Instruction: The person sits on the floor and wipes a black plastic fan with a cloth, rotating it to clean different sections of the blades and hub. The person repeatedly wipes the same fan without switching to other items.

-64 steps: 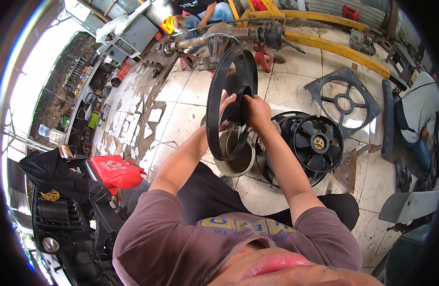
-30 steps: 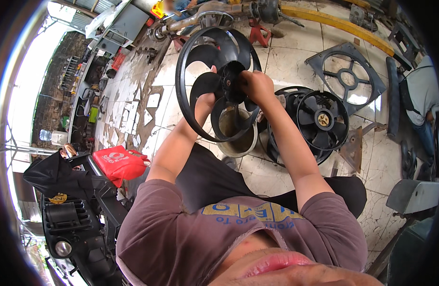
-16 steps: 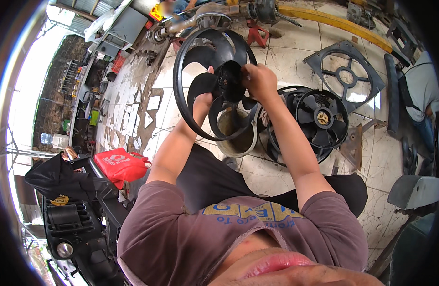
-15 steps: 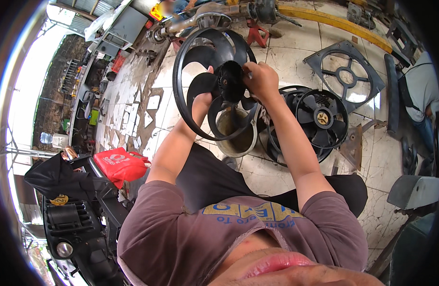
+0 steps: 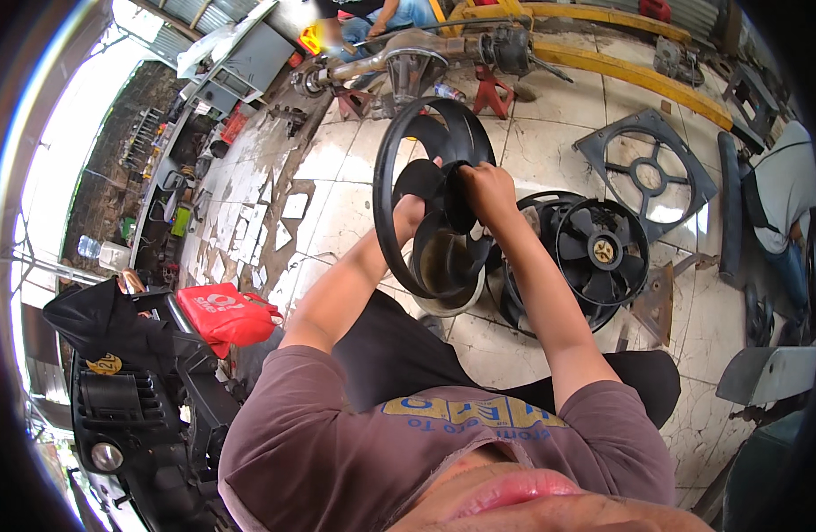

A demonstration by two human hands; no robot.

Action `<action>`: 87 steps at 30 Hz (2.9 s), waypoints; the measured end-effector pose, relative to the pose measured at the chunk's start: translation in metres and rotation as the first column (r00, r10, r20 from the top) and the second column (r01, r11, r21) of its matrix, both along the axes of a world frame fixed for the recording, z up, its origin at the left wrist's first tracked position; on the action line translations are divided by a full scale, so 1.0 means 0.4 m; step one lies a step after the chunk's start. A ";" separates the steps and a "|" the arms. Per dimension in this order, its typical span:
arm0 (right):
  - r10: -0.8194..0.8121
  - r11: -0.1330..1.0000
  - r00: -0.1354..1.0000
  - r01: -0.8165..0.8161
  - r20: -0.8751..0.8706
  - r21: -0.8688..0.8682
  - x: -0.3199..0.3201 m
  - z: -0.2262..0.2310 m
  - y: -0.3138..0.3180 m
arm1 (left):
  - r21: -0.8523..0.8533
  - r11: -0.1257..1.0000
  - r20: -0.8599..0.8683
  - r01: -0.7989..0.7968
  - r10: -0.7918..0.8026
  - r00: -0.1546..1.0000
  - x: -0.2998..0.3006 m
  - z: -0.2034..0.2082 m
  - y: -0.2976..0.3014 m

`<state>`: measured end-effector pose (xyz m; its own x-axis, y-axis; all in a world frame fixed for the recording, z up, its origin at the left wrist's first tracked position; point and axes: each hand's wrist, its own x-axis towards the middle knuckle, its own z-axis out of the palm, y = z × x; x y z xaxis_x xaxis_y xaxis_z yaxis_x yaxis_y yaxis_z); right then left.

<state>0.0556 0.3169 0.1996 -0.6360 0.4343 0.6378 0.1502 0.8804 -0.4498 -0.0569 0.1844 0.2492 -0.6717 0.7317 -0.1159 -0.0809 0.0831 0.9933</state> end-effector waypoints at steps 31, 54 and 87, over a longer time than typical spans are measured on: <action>-0.067 0.717 0.882 -0.282 -0.466 -0.638 0.059 0.095 0.084 | 0.177 0.972 0.662 0.157 -0.236 0.712 -0.039 0.025 -0.023; 0.056 0.989 0.998 -0.053 0.020 -0.140 0.021 0.032 0.025 | 0.272 0.937 0.693 0.218 -0.348 0.631 -0.044 -0.003 0.010; -0.288 0.807 0.711 -0.180 -0.642 -0.562 0.127 0.201 0.111 | 0.411 0.891 0.230 0.190 -0.304 0.925 -0.143 0.086 -0.090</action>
<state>0.1064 0.3614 0.2801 -0.0967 0.8622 0.4972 -0.3578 0.4360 -0.8257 -0.1142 0.1483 0.2837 -0.4436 0.8952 0.0440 -0.3868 -0.2355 0.8916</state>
